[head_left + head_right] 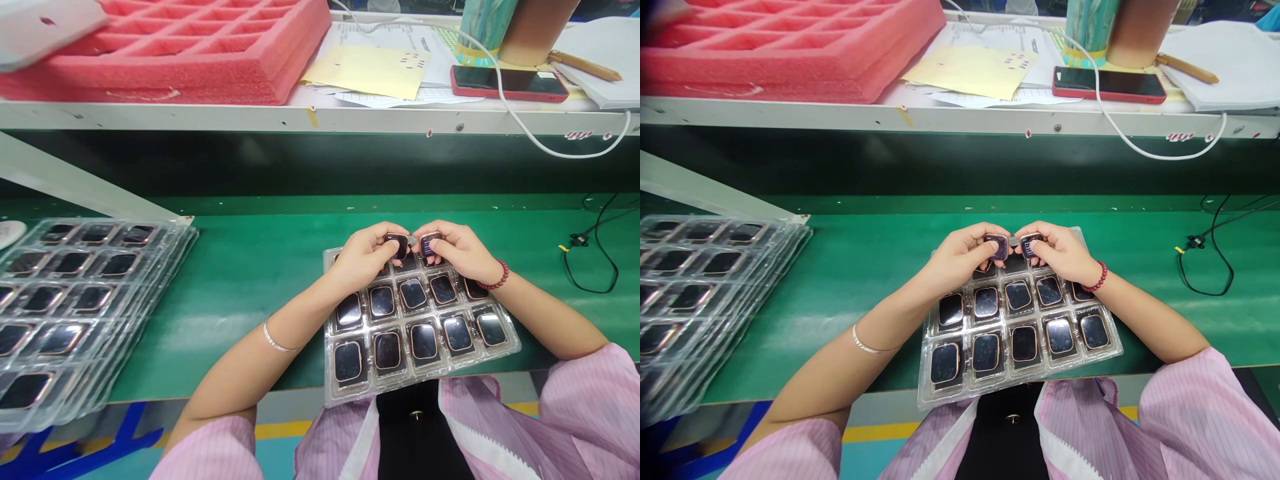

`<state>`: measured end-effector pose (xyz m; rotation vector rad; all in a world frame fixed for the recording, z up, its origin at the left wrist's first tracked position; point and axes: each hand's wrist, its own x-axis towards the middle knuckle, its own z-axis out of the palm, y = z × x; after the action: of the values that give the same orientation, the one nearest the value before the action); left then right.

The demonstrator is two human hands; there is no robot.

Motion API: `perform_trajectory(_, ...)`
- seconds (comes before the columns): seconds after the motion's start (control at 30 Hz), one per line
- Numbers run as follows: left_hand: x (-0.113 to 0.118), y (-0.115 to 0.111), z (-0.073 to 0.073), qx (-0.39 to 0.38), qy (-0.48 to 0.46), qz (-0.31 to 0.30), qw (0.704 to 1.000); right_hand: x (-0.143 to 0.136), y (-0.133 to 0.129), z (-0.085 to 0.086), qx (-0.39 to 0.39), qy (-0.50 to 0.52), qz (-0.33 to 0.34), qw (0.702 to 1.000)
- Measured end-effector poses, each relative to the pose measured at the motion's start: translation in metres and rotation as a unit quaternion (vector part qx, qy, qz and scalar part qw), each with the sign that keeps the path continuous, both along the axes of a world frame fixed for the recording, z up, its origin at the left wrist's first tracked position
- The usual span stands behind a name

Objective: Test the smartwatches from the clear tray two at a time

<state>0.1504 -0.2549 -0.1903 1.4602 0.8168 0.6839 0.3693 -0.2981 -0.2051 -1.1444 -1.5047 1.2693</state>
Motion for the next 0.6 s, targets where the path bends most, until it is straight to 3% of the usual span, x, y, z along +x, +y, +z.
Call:
perform_trajectory(0.33, 0.0008, 0.0, -0.0011, 0.007, 0.006, -0.003, 1.0, 0.0017, 0.0003, -0.0014, -0.013, -0.003, 0.005, 1.0)
perform_trajectory(0.6, -0.0012, 0.0013, -0.0013, 0.03, 0.016, 0.031, 0.999, 0.0043, 0.001, -0.0044, 0.048, -0.027, 0.013, 0.998)
